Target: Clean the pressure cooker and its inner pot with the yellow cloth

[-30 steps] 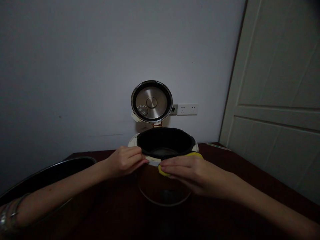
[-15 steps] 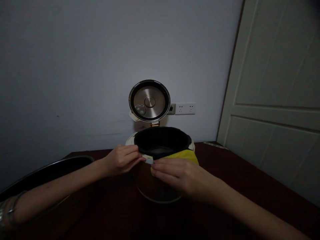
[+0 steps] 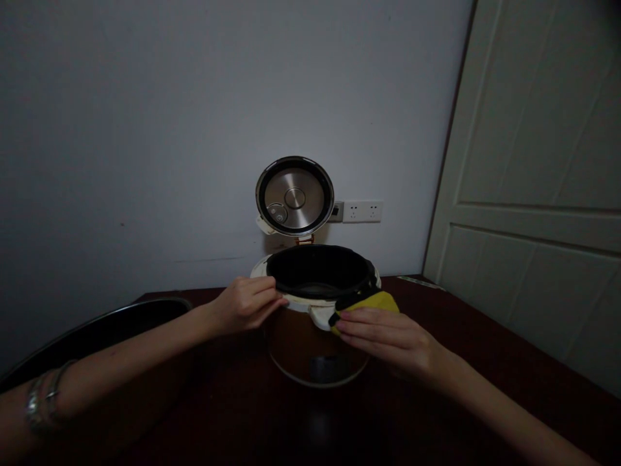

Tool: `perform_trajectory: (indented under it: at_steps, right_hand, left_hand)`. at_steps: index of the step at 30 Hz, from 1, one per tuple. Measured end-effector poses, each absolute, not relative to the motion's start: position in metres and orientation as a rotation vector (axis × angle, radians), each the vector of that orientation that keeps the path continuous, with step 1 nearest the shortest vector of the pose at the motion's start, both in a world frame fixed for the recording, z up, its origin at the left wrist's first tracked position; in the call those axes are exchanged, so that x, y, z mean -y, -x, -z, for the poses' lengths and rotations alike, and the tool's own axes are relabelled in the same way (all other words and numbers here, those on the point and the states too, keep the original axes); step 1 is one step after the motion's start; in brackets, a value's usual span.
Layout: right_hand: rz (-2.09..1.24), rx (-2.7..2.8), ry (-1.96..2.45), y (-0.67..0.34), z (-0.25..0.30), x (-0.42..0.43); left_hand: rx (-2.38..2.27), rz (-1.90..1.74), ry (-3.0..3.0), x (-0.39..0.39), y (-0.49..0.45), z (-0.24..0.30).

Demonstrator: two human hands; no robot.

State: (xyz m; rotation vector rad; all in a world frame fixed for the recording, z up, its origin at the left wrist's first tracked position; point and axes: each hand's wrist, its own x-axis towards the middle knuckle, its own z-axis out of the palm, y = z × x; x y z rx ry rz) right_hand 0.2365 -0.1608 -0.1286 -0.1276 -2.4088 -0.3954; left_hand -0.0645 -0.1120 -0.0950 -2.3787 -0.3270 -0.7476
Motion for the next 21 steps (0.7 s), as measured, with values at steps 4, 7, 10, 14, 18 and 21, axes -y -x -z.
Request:
perform_trajectory:
  at_steps: [4,7,10,14,18,21]
  right_hand:
    - [0.367,2.412,0.190,-0.201,0.122,0.169]
    - [0.358,2.433,0.116,-0.194,0.122,0.164]
    - [0.283,2.426,-0.026,-0.210,0.126,0.153]
    - [0.077,2.270,0.084,-0.236,0.133,0.144]
    - [-0.016,2.179,0.194,-0.240,0.132,0.149]
    - [0.086,2.298,0.186,-0.227,0.124,0.155]
  left_hand:
    - [0.321,0.777,2.352,0.113,0.063,0.094]
    - [0.327,0.772,2.346,0.113,0.063,0.094]
    - [0.327,0.756,2.343,0.113,0.064,0.095]
    - [0.336,0.740,2.358,0.113,0.064,0.096]
    - [0.407,0.733,2.424,0.117,0.062,0.094]
    - [0.436,0.717,2.449,0.120,0.062,0.092]
